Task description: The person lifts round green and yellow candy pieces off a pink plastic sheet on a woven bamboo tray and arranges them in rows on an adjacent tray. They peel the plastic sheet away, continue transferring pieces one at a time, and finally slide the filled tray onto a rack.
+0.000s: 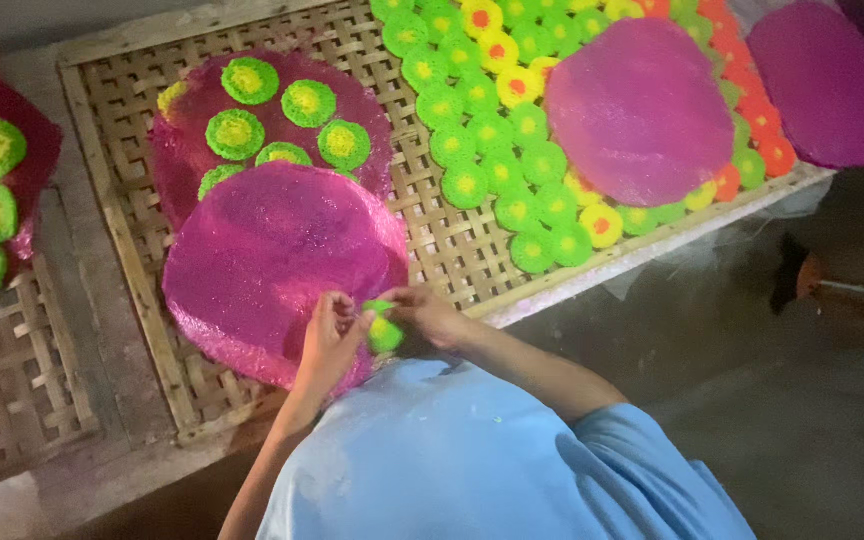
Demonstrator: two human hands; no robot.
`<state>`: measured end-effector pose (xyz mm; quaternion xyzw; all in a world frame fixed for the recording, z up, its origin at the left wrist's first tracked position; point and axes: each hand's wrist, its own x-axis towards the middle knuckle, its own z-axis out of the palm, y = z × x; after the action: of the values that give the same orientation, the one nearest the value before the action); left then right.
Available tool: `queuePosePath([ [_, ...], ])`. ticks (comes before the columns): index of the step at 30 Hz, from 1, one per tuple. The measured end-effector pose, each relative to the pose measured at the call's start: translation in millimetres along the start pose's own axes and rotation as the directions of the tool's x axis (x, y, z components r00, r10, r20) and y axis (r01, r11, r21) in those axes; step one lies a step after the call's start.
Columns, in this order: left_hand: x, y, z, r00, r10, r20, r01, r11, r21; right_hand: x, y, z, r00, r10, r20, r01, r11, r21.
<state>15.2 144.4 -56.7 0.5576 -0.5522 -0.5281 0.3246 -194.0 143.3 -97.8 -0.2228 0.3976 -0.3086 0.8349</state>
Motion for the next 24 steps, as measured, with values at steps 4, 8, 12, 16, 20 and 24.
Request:
queuePosePath([
  [4,-4,-3,-4,0.989,0.128,0.078,-0.148,0.897,0.417,-40,-42,-68,0.869,-0.475,0.140,0.378,0.453,-0.807],
  [8,-16,1,-5,0.965,0.209,0.160,-0.263,0.776,0.574,-51,-78,-121,0.629,-0.769,0.115,0.244,0.054,-0.968],
  [12,-22,4,0,0.969,0.172,0.177,-0.246,0.737,0.630,-32,-91,-130,0.639,-0.678,-0.363,0.074,0.524,-0.848],
  [16,-25,-6,2,0.960,0.223,0.168,-0.279,0.744,0.608,-27,-95,-124,0.459,-0.889,0.004,0.078,0.035,-0.996],
  [20,-29,-20,5,0.936,0.341,0.088,-0.331,0.769,0.547,-35,-103,-119,0.462,-0.887,0.010,-0.025,-0.024,-0.999],
  [24,-32,-23,10,0.908,0.400,-0.121,-0.333,0.867,0.371,-38,-108,-102,0.377,-0.916,0.134,-0.040,-0.160,-0.986],
])
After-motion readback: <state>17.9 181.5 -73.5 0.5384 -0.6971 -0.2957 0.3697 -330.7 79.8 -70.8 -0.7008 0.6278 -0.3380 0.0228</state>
